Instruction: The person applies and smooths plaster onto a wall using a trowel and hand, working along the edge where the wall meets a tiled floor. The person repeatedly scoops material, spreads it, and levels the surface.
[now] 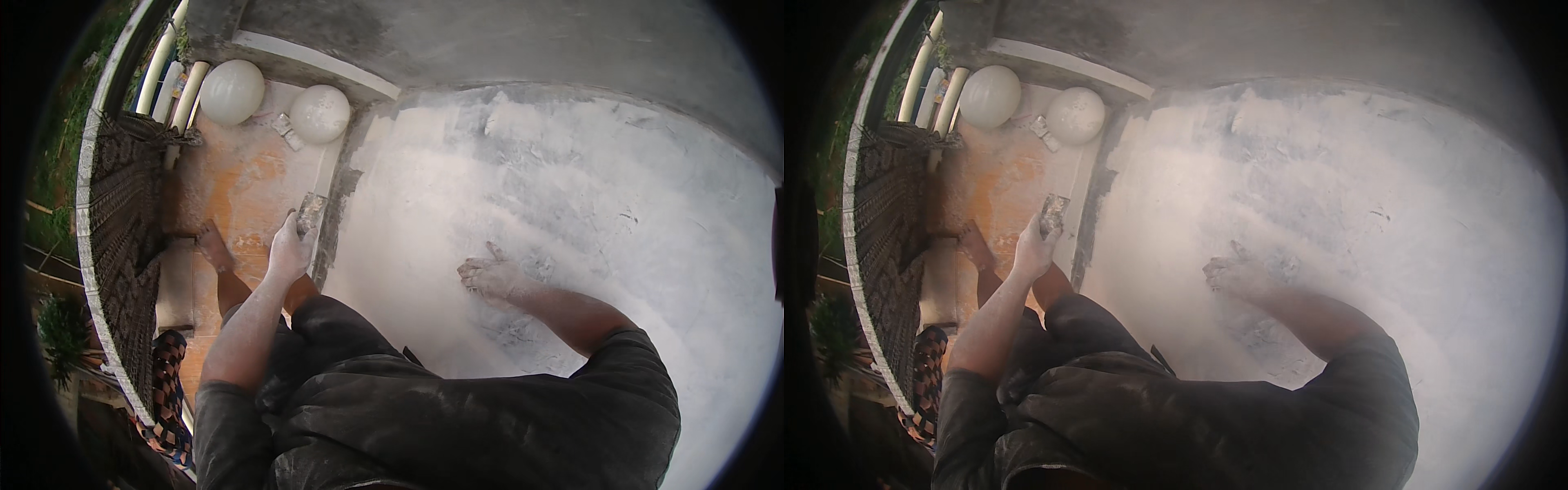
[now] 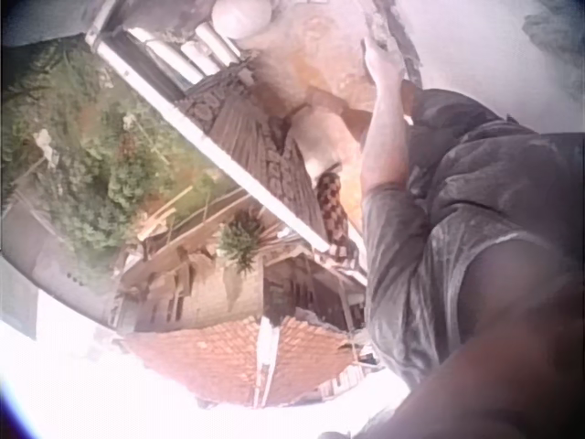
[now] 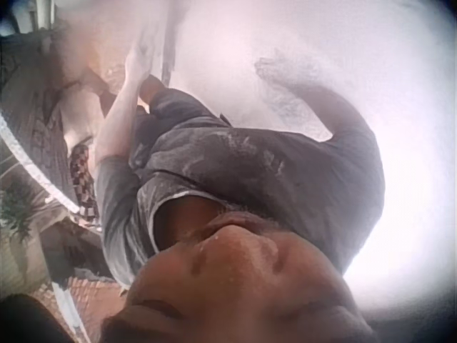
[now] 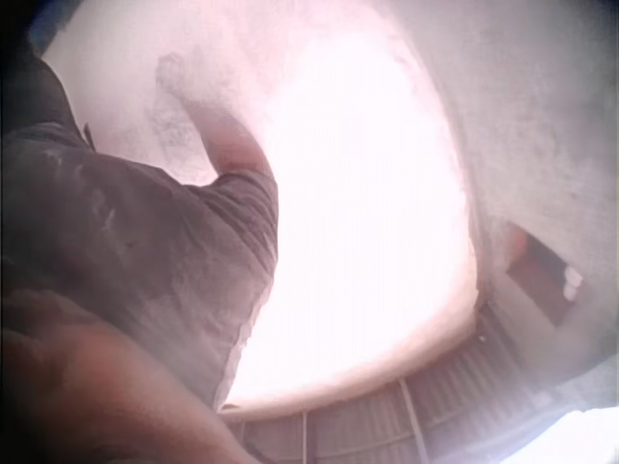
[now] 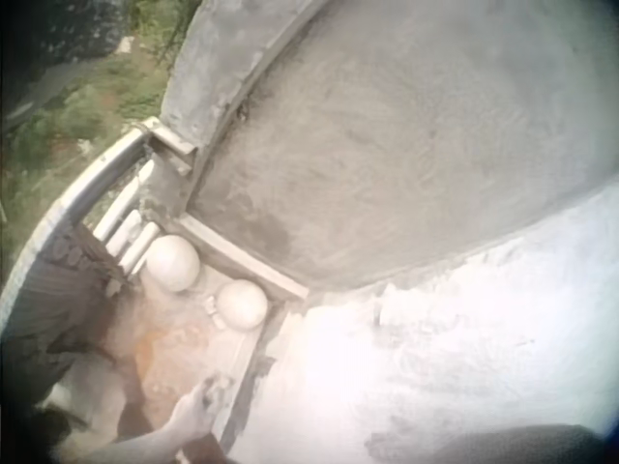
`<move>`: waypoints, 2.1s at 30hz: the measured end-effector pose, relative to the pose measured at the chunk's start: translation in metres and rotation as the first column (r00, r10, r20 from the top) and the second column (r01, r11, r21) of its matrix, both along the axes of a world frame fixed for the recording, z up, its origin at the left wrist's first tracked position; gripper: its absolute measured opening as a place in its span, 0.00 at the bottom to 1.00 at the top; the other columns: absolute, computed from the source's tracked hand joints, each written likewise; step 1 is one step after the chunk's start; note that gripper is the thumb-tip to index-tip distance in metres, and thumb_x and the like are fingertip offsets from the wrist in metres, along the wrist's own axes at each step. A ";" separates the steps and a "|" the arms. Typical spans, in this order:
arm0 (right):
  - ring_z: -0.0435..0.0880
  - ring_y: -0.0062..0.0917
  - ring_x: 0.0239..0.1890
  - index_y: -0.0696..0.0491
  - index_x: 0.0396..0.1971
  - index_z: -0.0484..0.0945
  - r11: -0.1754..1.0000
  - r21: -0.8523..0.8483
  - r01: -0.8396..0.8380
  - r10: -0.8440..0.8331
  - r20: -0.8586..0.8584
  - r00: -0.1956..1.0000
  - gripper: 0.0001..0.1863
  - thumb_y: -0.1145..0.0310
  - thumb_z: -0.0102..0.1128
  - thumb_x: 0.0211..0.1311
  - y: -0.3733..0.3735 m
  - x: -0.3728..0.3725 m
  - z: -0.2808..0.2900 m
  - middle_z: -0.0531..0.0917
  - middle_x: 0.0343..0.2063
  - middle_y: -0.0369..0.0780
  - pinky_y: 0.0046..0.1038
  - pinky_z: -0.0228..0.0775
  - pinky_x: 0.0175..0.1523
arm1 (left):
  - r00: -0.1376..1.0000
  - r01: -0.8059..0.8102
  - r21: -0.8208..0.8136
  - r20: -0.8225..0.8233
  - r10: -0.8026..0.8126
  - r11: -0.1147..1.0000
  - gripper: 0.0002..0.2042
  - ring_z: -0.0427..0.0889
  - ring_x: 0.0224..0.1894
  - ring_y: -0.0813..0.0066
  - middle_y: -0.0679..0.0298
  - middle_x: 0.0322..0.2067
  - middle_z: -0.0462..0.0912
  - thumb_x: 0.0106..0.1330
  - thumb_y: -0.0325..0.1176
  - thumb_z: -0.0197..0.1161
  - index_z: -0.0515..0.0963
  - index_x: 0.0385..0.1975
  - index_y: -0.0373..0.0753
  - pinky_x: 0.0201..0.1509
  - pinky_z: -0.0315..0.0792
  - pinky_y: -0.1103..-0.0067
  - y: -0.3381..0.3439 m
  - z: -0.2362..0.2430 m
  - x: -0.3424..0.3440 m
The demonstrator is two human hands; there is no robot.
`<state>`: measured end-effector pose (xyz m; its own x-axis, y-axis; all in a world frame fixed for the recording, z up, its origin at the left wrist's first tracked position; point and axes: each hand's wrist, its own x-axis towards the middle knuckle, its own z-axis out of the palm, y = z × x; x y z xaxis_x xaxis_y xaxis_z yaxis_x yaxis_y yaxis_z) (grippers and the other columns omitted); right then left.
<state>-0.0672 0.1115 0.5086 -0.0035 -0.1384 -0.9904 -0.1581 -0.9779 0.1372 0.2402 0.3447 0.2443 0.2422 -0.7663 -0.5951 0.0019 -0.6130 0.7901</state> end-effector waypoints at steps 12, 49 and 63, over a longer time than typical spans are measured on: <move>0.59 0.23 0.80 0.43 0.68 0.73 0.970 0.148 0.195 -0.203 0.044 0.978 0.24 0.57 0.46 0.77 -0.010 -0.036 -0.101 0.66 0.77 0.33 0.60 0.36 0.82 | 0.994 -0.090 0.006 0.058 0.089 0.996 0.29 0.83 0.57 0.44 0.40 0.50 0.85 0.70 0.37 0.67 0.70 0.66 0.28 0.62 0.74 0.61 0.016 -0.004 -0.003; 0.53 0.21 0.81 0.38 0.68 0.73 0.907 0.417 0.063 -0.076 0.014 0.997 0.22 0.56 0.43 0.79 0.126 -0.033 -0.246 0.66 0.75 0.28 0.59 0.30 0.83 | 0.985 -0.164 0.152 -0.019 0.169 0.975 0.19 0.84 0.51 0.42 0.43 0.45 0.86 0.70 0.36 0.65 0.75 0.56 0.33 0.55 0.75 0.58 0.070 -0.044 -0.010; 0.56 0.32 0.80 0.44 0.68 0.74 0.901 0.434 0.003 -0.009 0.012 1.000 0.24 0.55 0.40 0.80 0.124 -0.026 -0.349 0.68 0.74 0.34 0.61 0.36 0.82 | 0.978 -0.206 0.187 0.010 0.207 0.961 0.17 0.86 0.46 0.45 0.44 0.40 0.86 0.72 0.37 0.65 0.76 0.52 0.32 0.50 0.77 0.62 0.068 -0.090 -0.022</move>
<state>-0.0932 0.2355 0.1597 0.0108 0.3051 -0.9523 -0.1633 -0.9390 -0.3027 0.2187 0.4124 0.1544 0.3773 -0.5756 -0.7255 0.1506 -0.7349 0.6613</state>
